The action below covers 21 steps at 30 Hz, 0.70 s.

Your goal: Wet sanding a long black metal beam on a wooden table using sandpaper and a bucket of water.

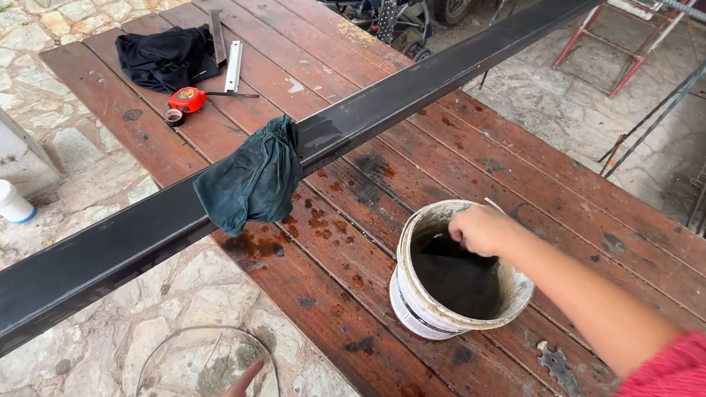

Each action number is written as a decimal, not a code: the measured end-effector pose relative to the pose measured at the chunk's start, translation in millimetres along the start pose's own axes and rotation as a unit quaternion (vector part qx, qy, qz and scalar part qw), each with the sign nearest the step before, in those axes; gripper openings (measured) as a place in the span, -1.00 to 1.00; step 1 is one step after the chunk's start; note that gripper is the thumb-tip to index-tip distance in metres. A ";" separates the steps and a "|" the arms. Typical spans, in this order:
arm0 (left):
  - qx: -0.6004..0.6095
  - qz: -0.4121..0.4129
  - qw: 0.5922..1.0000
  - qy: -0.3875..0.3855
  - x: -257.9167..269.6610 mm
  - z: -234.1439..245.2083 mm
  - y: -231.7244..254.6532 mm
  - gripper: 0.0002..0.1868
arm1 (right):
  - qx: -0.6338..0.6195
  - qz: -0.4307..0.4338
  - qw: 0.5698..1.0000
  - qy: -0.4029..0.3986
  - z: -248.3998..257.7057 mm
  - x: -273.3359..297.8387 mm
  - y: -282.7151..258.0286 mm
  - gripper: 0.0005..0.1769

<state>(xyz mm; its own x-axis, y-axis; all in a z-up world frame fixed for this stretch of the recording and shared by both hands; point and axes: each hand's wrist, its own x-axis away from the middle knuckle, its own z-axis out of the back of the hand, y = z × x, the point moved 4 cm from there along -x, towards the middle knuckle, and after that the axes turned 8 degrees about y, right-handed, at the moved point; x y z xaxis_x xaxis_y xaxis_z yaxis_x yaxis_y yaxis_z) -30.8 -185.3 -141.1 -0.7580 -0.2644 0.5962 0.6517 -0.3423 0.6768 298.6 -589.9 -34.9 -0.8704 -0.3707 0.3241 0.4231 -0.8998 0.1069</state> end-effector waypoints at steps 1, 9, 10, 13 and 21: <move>0.000 -0.003 1.000 -0.002 5.9 2.4 10.7 -0.10 | 0.001 -0.003 1.000 0.001 21.6 12.9 0.1 -0.65; -0.107 -0.125 0.984 0.064 32.6 10.5 57.1 -0.33 | 0.030 -0.129 0.989 0.069 206.1 136.5 -30.3 -0.71; -0.105 -0.122 0.985 0.064 28.9 7.9 53.2 -0.33 | 0.032 -0.127 0.989 0.067 213.5 145.1 -28.1 -0.71; -0.070 -0.189 0.979 0.033 20.4 0.0 49.0 -0.30 | 0.053 -0.156 0.980 0.115 234.0 166.3 -8.0 -0.73; -0.083 -0.236 0.968 0.013 27.7 19.2 37.4 -0.32 | 0.071 -0.152 0.984 0.058 196.5 133.0 -9.0 -0.71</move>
<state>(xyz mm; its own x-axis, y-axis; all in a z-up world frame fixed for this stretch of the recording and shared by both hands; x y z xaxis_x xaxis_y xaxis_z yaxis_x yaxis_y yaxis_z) -26.9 -188.1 -90.9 -0.9723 -0.0648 0.2245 0.2207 -0.5701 0.7914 228.6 -585.9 192.0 -0.9813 -0.1211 0.1495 0.1632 -0.9351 0.3144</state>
